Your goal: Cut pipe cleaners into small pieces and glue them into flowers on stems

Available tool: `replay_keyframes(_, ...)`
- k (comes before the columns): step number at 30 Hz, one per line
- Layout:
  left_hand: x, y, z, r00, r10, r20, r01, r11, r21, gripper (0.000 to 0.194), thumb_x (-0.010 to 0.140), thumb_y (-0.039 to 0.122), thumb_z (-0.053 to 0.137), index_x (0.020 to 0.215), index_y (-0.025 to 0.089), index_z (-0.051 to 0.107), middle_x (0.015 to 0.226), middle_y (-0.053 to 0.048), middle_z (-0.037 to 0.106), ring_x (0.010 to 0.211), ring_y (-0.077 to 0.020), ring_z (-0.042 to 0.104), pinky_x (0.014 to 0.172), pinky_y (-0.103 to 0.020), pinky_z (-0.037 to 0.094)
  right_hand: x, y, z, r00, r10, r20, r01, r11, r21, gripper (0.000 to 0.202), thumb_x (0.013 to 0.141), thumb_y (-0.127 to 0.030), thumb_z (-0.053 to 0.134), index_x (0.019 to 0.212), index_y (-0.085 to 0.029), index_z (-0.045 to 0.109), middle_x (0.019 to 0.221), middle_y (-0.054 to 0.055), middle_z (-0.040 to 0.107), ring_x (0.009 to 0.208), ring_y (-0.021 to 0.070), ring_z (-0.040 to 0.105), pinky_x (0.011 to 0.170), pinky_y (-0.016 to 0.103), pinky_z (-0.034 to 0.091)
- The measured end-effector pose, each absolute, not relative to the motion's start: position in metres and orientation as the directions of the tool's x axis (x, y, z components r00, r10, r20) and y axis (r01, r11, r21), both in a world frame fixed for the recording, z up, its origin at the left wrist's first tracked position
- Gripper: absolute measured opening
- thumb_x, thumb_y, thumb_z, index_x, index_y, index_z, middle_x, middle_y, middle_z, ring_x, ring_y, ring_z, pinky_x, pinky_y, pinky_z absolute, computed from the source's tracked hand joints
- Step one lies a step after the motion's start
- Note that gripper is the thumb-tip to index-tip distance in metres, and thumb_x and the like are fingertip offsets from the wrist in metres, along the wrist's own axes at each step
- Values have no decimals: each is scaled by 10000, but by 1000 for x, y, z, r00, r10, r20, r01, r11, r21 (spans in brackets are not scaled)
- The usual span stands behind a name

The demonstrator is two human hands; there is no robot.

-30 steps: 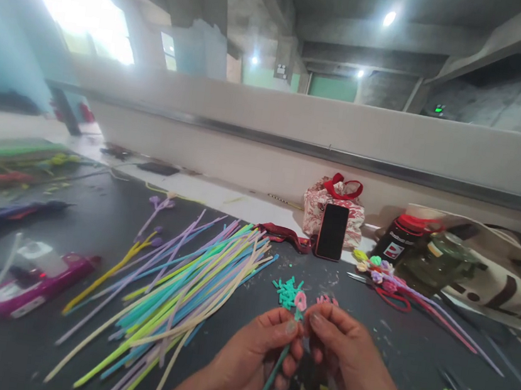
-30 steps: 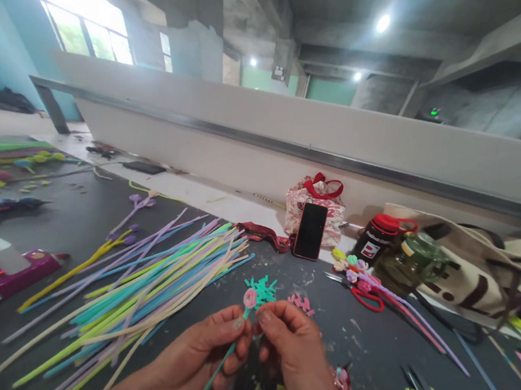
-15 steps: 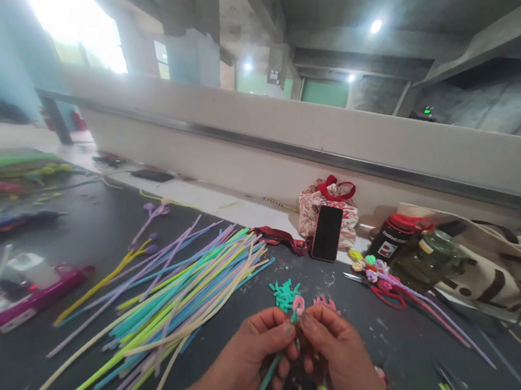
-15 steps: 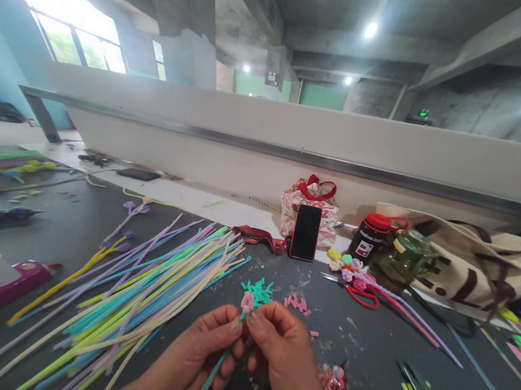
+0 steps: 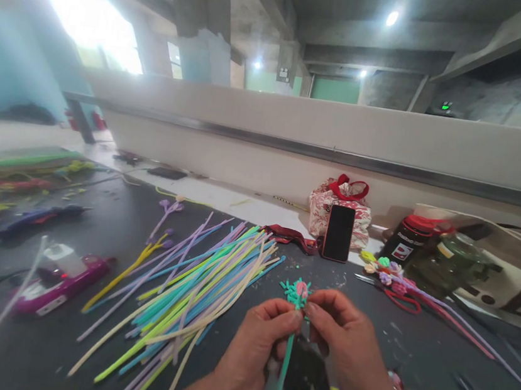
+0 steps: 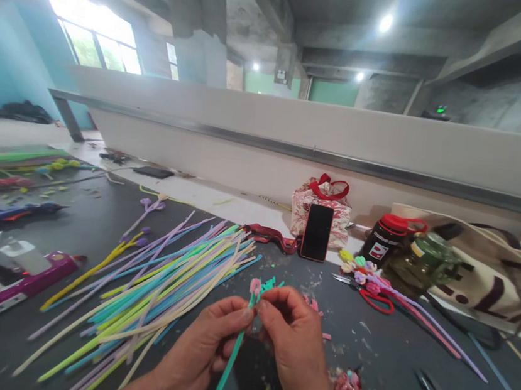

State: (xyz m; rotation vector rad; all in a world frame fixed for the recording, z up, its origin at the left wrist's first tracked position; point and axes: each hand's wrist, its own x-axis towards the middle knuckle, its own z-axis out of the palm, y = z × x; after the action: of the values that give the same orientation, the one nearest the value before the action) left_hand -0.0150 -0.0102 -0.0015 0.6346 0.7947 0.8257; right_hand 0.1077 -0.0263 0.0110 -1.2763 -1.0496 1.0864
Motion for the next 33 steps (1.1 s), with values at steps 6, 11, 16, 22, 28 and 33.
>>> replay_keyframes(6,-16,-15,1,344,896,-282,-314,393,864,227,620,337,649,627,143,532,356,62,428,297,-27,317,311,-133,222,101,-26,14,221,974,42,5,42,-999,239,629,-366,697,691,-157,598,516,-57,504,431,53,385,387,155,275)
replay_keyframes(11,-16,-16,1,332,909,-252,-306,356,883,240,636,355,633,646,138,531,375,50,463,300,-37,350,315,-140,260,100,-26,11,213,976,41,-9,44,-999,226,652,-351,689,716,-161,585,517,-59,503,436,64,416,383,155,304)
replay_keyframes(16,-16,-13,0,325,920,-218,-298,319,900,243,649,357,628,656,134,531,375,54,459,297,-35,349,312,-137,258,100,-27,11,243,969,39,-10,43,-999,251,648,-381,678,701,-154,584,526,-45,516,437,84,446,373,167,325)
replay_keyframes(22,-15,-13,-4,331,924,-191,-269,286,919,247,648,361,628,661,131,538,387,49,481,297,-38,362,307,-136,261,101,-26,10,248,969,20,0,21,-1000,235,649,-367,665,685,-144,597,501,-43,506,425,83,419,378,176,307)
replay_keyframes(28,-14,-11,-7,323,925,-201,-223,280,934,216,653,336,608,650,130,543,357,52,463,283,-37,348,306,-134,268,103,-25,8,236,972,13,15,10,-1000,229,661,-374,650,656,-150,606,497,-52,485,444,75,382,405,177,284)
replay_keyframes(33,-14,-9,-7,321,921,-222,-179,288,941,203,645,329,595,644,133,541,336,52,459,267,-40,345,303,-136,270,105,-21,2,203,979,27,12,25,-1000,188,661,-341,636,670,-154,619,529,-48,489,464,83,374,422,191,266)
